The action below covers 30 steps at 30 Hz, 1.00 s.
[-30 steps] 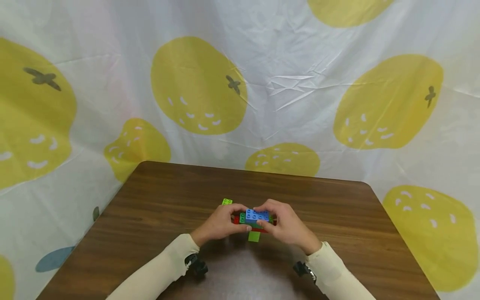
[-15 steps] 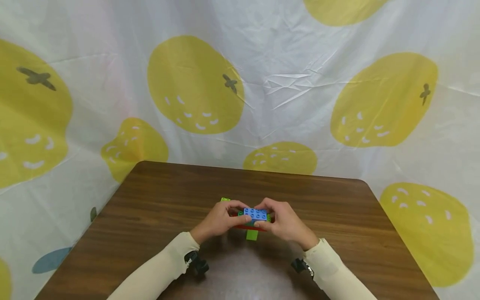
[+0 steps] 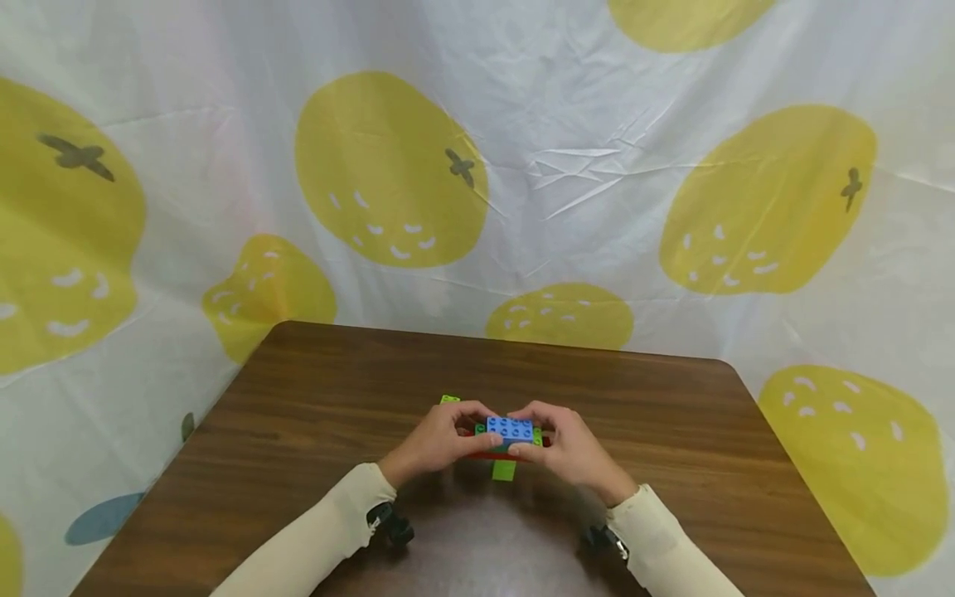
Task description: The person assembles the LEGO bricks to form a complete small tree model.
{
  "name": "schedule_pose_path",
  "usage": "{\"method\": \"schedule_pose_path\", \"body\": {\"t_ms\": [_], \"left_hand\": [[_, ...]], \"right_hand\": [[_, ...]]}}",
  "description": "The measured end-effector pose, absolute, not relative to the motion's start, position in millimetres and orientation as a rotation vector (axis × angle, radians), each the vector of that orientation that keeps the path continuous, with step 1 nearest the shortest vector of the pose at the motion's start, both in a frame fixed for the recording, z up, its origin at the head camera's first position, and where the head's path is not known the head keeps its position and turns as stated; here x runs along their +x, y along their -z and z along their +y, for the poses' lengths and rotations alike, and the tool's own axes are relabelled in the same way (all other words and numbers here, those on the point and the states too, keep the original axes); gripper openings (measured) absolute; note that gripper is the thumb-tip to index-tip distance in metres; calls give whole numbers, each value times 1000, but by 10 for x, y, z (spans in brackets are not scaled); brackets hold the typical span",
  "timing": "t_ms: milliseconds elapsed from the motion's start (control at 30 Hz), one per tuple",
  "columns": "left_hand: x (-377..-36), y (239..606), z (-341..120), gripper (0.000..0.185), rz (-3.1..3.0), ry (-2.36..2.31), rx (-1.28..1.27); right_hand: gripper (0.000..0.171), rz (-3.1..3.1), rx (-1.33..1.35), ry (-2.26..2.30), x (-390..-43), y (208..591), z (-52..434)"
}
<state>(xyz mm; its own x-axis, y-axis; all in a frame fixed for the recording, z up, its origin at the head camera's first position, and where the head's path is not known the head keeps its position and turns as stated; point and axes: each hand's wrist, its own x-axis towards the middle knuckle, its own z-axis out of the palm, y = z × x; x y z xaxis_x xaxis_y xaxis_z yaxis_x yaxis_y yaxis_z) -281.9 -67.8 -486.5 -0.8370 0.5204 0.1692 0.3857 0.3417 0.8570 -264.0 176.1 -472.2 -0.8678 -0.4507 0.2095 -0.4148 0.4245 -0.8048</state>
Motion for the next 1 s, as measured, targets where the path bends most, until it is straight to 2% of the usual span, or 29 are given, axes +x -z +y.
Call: {"method": "schedule_pose_path", "body": {"t_ms": [300, 667, 833, 1000], "left_hand": [[-2947, 4809, -827, 29, 2545, -1385, 858], [-3229, 4880, -1077, 28, 2819, -1440, 653], [-3317, 4935, -1126, 34, 2903, -1325, 539], [-3378, 5044, -1122, 48, 2921, -1177, 518]], "right_hand": [[29, 2585, -855, 1499, -2663, 4754, 1760], [31, 2598, -811, 1476, -2624, 4669, 1731], [31, 2599, -782, 1473, -2504, 4492, 1679], [31, 2595, -786, 1493, -2472, 4473, 1664]]}}
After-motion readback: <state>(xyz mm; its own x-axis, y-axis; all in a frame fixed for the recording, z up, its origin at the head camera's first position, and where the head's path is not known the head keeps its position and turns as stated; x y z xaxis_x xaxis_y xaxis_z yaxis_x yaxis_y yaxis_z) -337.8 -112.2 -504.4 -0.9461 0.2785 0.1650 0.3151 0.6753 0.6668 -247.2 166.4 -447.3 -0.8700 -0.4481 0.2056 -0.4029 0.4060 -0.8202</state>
